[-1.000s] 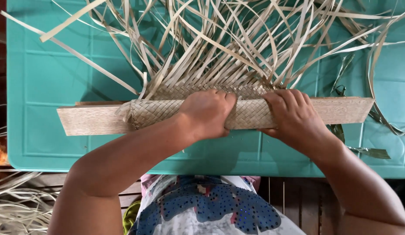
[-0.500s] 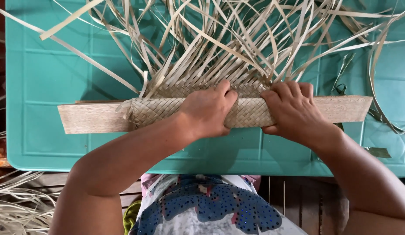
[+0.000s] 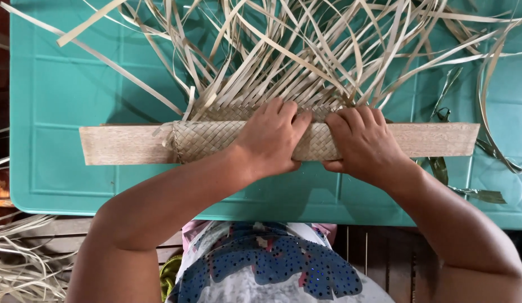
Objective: The person weaves dried plant fibers into a mat using two wooden boards as a frame. They interlace the fibers by hand, then roll the mat around one board to compact the weave and secure the edge.
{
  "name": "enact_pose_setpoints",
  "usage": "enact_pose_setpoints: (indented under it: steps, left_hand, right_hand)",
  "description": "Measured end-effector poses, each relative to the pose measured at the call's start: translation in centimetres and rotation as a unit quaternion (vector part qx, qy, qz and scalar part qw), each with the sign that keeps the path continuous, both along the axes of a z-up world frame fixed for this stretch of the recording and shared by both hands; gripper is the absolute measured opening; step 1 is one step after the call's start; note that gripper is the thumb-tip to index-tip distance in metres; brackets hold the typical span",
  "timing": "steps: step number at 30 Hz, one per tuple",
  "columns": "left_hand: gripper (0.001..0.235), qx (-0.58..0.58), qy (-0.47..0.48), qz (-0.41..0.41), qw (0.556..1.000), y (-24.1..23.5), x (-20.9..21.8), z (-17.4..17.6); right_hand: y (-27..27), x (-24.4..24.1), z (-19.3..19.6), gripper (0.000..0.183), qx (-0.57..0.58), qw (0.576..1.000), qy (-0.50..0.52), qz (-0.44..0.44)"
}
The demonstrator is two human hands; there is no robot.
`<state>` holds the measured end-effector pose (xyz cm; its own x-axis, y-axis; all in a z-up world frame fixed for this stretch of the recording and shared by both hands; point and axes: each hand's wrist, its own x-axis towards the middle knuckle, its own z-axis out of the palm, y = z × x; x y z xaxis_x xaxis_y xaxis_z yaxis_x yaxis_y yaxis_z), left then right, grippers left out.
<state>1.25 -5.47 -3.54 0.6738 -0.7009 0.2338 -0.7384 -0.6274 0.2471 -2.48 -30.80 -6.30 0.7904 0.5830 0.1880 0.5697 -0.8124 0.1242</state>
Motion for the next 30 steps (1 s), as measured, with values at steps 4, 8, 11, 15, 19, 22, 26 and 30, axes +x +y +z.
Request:
enact_pose_setpoints:
  steps: [4, 8, 11, 15, 19, 22, 26, 30]
  left_hand:
    - [0.09, 0.035, -0.047, 0.005, 0.998, 0.1, -1.3, -1.9]
    - [0.061, -0.003, -0.179, 0.024, 0.983, 0.4, -2.0, -2.8]
    - [0.064, -0.009, -0.206, 0.025, 0.978, 0.4, -2.2, -3.7]
    - [0.094, 0.006, -0.186, 0.035, 0.982, 0.5, -2.0, -5.1]
    - [0.079, -0.008, -0.142, 0.019, 0.99, 1.8, -2.9, -2.2]
    - [0.091, 0.051, -0.081, -0.022, 0.995, 4.8, -2.7, -0.6]
    - [0.103, 0.101, -0.166, 0.072, 0.978, 9.4, -3.3, -0.2]
    - [0.11, 0.1, -0.22, 0.105, 0.965, 12.0, -3.0, -1.3]
  right_hand:
    - [0.2, 0.2, 0.4, 0.114, -0.011, 1.0, -0.003, 0.011]
    - [0.6, -0.2, 1.2, 0.099, 0.002, 1.0, -0.016, 0.017]
    - [1.6, -1.3, 1.9, 0.084, -0.003, 0.999, -0.032, 0.009]
    - [3.4, -2.4, 1.7, 0.1, -0.01, 0.999, -0.035, -0.023]
    - [2.2, -2.7, 0.6, 0.097, -0.041, 0.999, -0.001, -0.031]
    - [2.1, -2.2, 0.9, 0.085, -0.039, 0.998, -0.035, -0.024]
    - [2.2, -2.0, 1.0, 0.082, -0.019, 0.998, -0.054, -0.016]
    - [2.7, -2.1, 1.2, 0.083, 0.016, 0.997, -0.067, -0.02]
